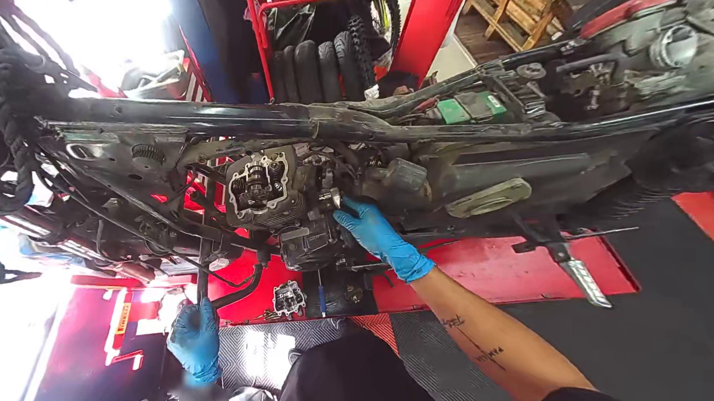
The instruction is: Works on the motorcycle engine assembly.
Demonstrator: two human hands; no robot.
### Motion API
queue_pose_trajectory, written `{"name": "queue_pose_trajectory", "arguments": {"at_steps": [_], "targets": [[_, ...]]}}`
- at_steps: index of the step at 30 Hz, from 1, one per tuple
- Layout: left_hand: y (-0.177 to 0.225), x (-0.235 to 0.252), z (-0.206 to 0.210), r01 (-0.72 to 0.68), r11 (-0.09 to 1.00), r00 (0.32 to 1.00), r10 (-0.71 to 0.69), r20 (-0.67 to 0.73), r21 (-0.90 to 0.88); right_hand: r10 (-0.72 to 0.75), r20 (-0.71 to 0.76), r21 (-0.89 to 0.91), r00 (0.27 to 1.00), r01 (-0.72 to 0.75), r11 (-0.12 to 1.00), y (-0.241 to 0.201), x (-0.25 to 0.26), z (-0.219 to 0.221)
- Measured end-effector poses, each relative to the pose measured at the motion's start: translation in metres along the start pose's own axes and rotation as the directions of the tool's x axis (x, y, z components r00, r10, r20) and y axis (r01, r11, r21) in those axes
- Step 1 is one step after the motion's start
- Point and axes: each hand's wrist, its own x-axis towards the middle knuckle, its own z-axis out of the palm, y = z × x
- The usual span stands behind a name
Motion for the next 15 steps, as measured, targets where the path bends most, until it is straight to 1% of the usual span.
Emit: {"name": "queue_pose_trajectory", "arguments": {"at_steps": [2, 3, 4, 7, 11, 15], "targets": [[0.000, 0.000, 0.000, 0.005, 1.000, 1.000, -0.005, -0.007, -0.004, 0.105, 0.005, 0.103, 0.994, -0.105, 0.989, -0.015, -0.001, 0.003], [0.000, 0.000, 0.000, 0.002, 1.000, 1.000, -0.002, -0.013, -0.003, 0.126, 0.001, 0.118, 0.992, -0.125, 0.985, -0.018, -0.001, 0.004], [-0.001, 0.000, 0.001, -0.005, 1.000, 1.000, 0.005, -0.021, -0.001, 0.113, -0.005, 0.115, 0.994, -0.112, 0.987, -0.016, -0.001, 0.005], [-0.003, 0.000, 0.001, -0.022, 1.000, 0.999, 0.023, -0.035, 0.022, -0.006, -0.025, 0.019, 1.000, 0.007, 1.000, 0.008, -0.001, 0.008], [-0.003, -0.001, 0.001, -0.025, 0.999, 0.999, 0.027, -0.044, 0.040, -0.089, -0.081, -0.123, 0.993, 0.079, 0.989, 0.008, -0.001, 0.010], [-0.002, 0.001, 0.002, -0.039, 0.999, 0.998, 0.040, -0.051, 0.023, -0.059, -0.009, -0.060, 0.998, 0.059, 0.996, 0.012, 0.001, 0.001]]}}
